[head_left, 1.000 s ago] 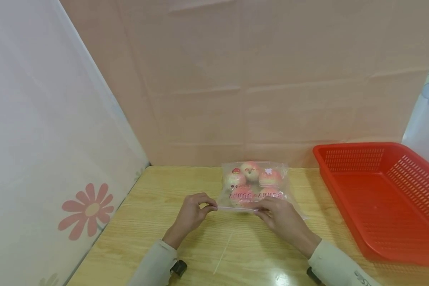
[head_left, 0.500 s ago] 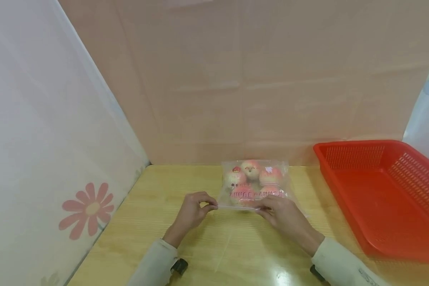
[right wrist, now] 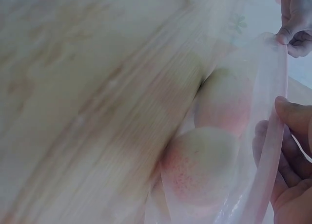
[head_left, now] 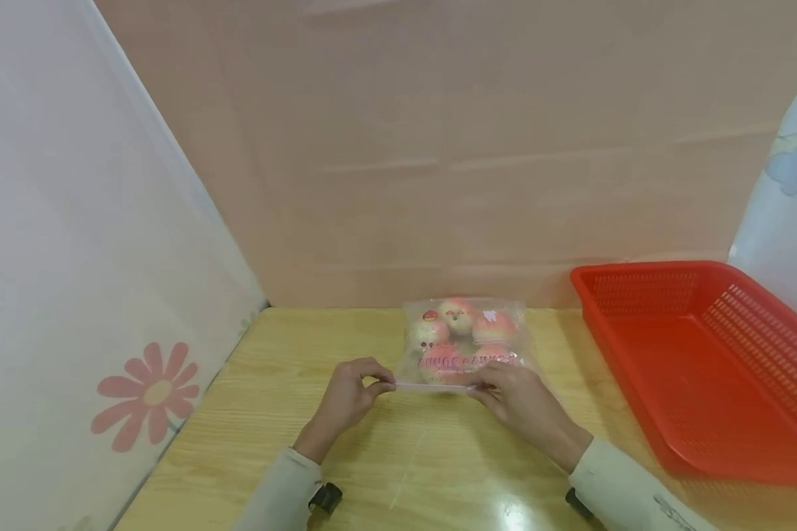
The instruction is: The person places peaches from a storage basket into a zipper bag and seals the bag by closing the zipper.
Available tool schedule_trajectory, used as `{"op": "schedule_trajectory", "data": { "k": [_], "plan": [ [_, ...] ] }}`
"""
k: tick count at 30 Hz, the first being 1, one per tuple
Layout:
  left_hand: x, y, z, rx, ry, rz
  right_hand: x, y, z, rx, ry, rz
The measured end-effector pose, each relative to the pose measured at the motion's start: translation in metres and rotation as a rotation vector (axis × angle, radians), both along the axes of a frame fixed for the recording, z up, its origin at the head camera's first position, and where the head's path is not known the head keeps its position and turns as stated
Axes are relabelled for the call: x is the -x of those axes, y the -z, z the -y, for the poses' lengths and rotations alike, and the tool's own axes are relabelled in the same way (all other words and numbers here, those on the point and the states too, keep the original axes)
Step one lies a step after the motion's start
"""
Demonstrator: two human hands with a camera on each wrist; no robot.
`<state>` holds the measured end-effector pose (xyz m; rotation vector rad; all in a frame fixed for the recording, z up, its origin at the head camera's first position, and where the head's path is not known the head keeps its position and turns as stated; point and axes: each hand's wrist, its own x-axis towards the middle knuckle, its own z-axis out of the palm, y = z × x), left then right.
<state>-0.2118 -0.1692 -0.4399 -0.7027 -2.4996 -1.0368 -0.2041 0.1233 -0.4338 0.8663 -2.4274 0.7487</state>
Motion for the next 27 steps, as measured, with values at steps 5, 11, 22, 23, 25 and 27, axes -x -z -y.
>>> {"op": "schedule_trajectory", "data": {
  "k": [5, 11, 22, 23, 25, 27],
  "plan": [
    [0.0001, -0.0012, 0.0010, -0.002, 0.001, 0.000, -0.0004, -0.0007, 0.0017, 0.004, -0.008, 0.015],
    [0.0005, -0.0009, 0.0006, 0.005, 0.003, -0.011, -0.0011, -0.0007, 0.0009, 0.000, 0.001, 0.046],
    [-0.0003, 0.0002, 0.0000, 0.009, -0.018, 0.010, -0.0020, 0.0016, -0.0021, 0.009, -0.007, 0.009],
    [-0.0006, -0.0001, -0.0001, 0.006, -0.018, 0.012, -0.0021, 0.0017, -0.0024, 0.008, -0.007, 0.011],
    [-0.0009, -0.0006, -0.0001, 0.001, -0.016, 0.016, -0.0024, 0.0016, -0.0032, 0.003, -0.004, 0.013],
    [-0.0002, -0.0004, -0.0001, -0.001, -0.009, 0.012, -0.0026, 0.0012, -0.0038, -0.004, 0.005, 0.011]
  ]
}}
